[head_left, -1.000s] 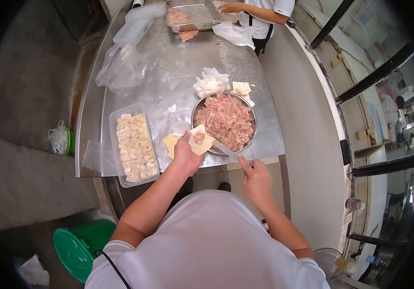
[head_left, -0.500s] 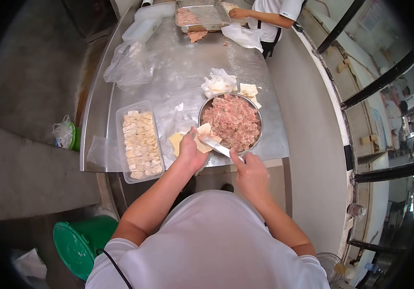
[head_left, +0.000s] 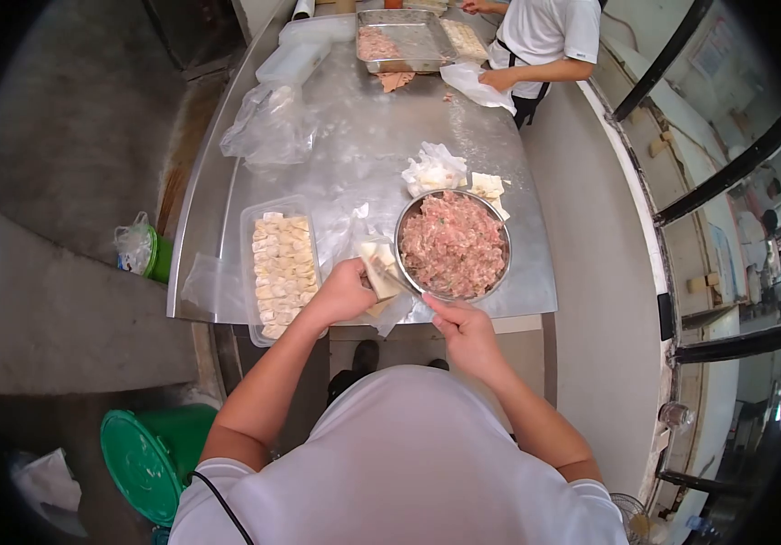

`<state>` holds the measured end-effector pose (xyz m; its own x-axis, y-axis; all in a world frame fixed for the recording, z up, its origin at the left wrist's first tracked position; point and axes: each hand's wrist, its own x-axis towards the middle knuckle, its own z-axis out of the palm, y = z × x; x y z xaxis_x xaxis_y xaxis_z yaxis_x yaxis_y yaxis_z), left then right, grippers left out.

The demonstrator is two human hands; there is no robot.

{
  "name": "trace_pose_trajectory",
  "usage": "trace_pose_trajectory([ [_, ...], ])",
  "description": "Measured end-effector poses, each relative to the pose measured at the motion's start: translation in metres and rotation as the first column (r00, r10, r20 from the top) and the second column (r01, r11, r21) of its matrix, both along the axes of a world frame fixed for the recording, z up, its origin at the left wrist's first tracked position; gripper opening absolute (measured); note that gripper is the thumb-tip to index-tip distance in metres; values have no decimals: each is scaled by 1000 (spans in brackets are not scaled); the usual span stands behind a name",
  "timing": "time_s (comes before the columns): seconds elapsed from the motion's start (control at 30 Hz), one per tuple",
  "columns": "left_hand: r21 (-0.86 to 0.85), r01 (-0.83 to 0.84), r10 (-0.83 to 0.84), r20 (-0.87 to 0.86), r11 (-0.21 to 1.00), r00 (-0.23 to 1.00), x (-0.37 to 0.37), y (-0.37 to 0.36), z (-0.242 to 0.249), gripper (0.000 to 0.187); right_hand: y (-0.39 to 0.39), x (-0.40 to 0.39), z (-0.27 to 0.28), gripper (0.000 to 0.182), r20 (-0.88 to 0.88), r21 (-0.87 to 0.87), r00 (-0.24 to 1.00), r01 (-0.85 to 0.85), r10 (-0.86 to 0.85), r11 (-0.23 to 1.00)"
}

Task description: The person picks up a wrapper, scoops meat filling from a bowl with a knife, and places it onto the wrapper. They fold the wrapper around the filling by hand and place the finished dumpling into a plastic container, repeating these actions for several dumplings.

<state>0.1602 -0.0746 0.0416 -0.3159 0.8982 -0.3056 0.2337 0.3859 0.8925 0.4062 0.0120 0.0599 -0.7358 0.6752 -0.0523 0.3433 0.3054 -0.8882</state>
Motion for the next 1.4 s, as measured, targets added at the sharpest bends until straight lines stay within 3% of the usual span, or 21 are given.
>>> trace_pose_trajectory([
  [0.03,320,33,15,-146,947,989,3,3,5,34,-1,-1,5,36,57,103,998,-39,33,994],
  [0.1,231,83,-33,-214,970,976,-3,0,17,33,-1,-3,16,36,179,303,981,-128,76,944],
  [0.2,172,131,-90,-230,976,969,-4,-5,22,30,6,-1,43,38,262,470,959,-222,105,854],
  [0.3,155,109,-81,-176,982,981,-4,-11,16,28,22,16,68,35,331,454,936,-270,120,849],
  [0.33,152,89,-66,-151,984,986,-3,-12,12,27,27,19,68,33,295,420,951,-220,97,880],
  [0.4,305,8,2,-34,952,999,5,-12,-2,24,31,23,66,30,229,339,972,-123,45,932],
  [0.43,374,-34,25,28,927,999,13,-12,-3,22,28,19,53,26,160,176,986,-69,40,982],
  [0.5,269,-128,28,346,955,938,29,-16,3,22,20,1,14,21,27,-170,1000,14,-10,985],
  [0.53,205,-161,40,492,965,870,35,-18,9,23,15,-9,7,19,-53,-253,998,5,-19,968],
  [0.57,151,-127,36,494,980,869,38,-19,13,26,9,-21,3,18,-133,-333,991,-12,-34,943],
  [0.6,192,-74,2,350,979,937,38,-21,13,26,3,-32,1,18,-209,-411,976,-37,-55,911],
  [0.67,245,50,-61,37,968,997,36,-27,13,27,-1,-45,7,15,-163,-413,984,-4,-69,911],
  [0.8,215,117,-144,114,970,983,25,-33,-2,25,-2,-61,15,14,-70,-337,997,-45,23,941],
  [0.9,107,35,-63,268,994,961,13,-41,0,21,-4,-72,16,14,-102,-307,995,-15,-17,951],
  [1.03,205,-281,221,271,938,937,-13,-50,-12,21,-6,-72,10,15,-84,-304,993,51,-80,951],
  [1.13,155,-440,405,213,884,889,-70,-49,-36,24,-10,-67,3,18,-70,-331,993,66,-94,941],
  [1.2,139,-612,566,263,779,781,-102,-41,-22,29,-13,-64,-5,19,-56,-362,992,83,-111,928],
  [1.27,139,-617,629,-78,775,773,-145,-37,-30,30,-17,-62,-11,20,-46,-375,991,100,-127,921],
  [1.4,140,-437,459,-272,889,846,-202,-31,-37,34,-25,-60,-13,21,-33,-383,986,139,-164,913],
])
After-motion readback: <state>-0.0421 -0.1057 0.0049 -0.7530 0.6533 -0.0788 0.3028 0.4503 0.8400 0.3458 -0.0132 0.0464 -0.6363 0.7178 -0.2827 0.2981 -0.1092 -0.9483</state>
